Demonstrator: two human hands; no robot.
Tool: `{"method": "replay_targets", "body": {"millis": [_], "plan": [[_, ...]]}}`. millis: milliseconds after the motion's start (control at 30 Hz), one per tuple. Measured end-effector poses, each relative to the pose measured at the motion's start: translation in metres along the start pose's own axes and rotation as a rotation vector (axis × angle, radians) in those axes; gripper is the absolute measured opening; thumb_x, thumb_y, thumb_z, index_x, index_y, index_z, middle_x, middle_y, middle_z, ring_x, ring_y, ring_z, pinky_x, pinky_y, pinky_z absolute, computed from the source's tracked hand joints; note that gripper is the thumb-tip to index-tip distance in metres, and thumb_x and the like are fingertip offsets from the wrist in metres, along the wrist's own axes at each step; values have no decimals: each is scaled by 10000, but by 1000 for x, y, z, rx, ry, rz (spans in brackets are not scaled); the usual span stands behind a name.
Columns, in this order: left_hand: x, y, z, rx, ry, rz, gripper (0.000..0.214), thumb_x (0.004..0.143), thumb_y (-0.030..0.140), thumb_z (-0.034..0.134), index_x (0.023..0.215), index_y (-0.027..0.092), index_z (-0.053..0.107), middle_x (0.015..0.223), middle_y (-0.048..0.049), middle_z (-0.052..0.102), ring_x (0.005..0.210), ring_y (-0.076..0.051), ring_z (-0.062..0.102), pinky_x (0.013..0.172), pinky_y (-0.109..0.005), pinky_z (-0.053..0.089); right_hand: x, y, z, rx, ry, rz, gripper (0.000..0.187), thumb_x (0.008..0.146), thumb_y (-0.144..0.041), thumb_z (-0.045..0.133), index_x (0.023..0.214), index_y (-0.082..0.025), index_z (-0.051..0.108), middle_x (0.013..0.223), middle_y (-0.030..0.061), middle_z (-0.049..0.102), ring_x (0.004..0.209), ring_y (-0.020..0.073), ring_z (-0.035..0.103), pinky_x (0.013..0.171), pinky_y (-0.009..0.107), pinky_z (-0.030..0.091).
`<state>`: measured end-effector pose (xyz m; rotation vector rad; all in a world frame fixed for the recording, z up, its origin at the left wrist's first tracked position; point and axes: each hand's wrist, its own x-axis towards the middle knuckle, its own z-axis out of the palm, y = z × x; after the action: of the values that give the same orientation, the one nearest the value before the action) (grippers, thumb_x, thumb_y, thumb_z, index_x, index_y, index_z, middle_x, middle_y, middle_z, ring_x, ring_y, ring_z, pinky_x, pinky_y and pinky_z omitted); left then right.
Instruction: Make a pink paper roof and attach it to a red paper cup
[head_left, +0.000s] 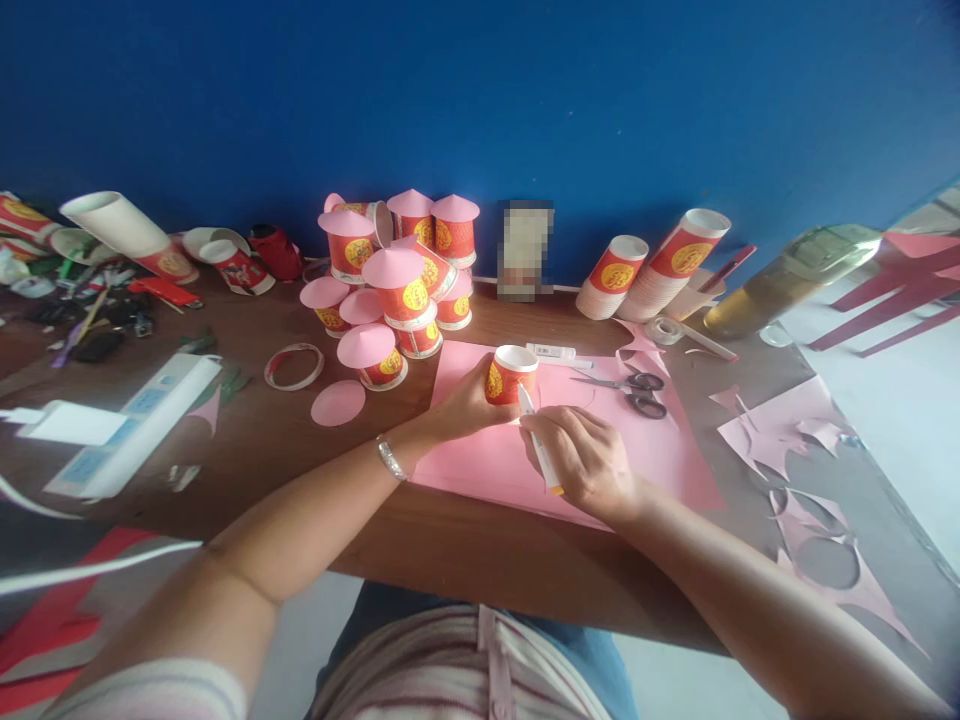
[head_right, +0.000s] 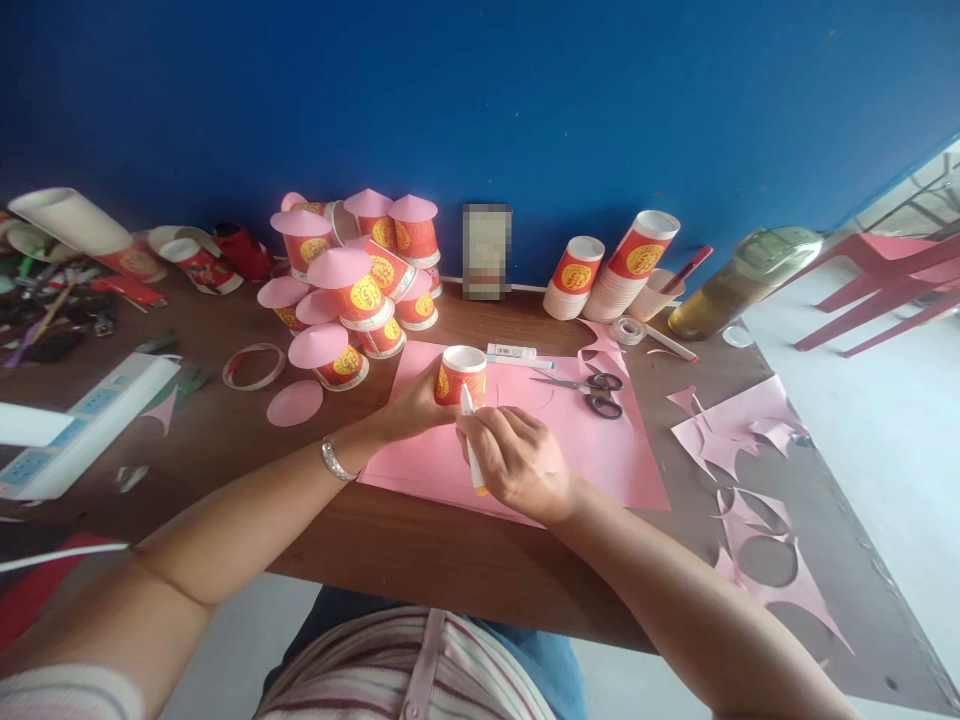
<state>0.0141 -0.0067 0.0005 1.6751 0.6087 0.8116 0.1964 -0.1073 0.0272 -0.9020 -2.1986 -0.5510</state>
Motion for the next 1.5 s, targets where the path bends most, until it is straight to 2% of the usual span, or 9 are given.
{"method": "replay_targets", "body": {"millis": [167,267,367,667,900,1167,1500], "plan": [[-2,-5,0,5,29,-64,569,731,357,868,1145,187,516,1000,-34,644,865,-174,628,694,-266,520,3,-2,0,17,17,-7,171,947,-51,586,1093,-137,562,776,37,655,676,169,610,614,302,496],[-2,-6,0,11,30,-46,608,706,360,891,1156,182,522,1041,-45,650,900,-181,628,716,-269,523,4,-3,-1,38,6,-9,166,944,-44,586,1083,-132,566,803,50,662,690,171,613,629,305,506],[-2,-7,1,50,48,-14,608,689,336,901,1147,180,532,1061,-52,655,914,-184,629,747,-279,528,5,-4,-1,49,-19,-10,155,959,-49,558,1082,-143,572,817,50,664,695,168,607,640,303,512],[0,-3,3,65,69,4,555,688,351,888,1085,180,540,996,-43,668,857,-182,631,708,-281,521,6,-5,0,65,-2,-25,130,969,-56,553,1087,-109,572,800,65,666,674,176,617,606,310,515],[-3,-3,1,26,22,-55,628,718,407,877,1187,189,521,1104,-75,663,972,-215,648,775,-309,552,3,-1,-3,39,15,-24,169,958,-53,572,1115,-115,573,818,73,683,695,182,631,631,320,538],[-3,-5,1,46,29,-51,625,717,420,887,1183,191,539,1124,-87,661,990,-237,653,813,-357,564,3,-1,-1,13,3,-3,193,942,-44,590,1115,-123,560,801,62,677,673,174,616,620,310,515],[-2,-4,1,56,39,-21,606,692,388,898,1138,182,542,1046,-58,667,903,-200,634,754,-301,523,6,-3,-2,74,4,-27,176,949,-46,575,1104,-129,576,798,50,664,674,168,616,626,308,523]]}}
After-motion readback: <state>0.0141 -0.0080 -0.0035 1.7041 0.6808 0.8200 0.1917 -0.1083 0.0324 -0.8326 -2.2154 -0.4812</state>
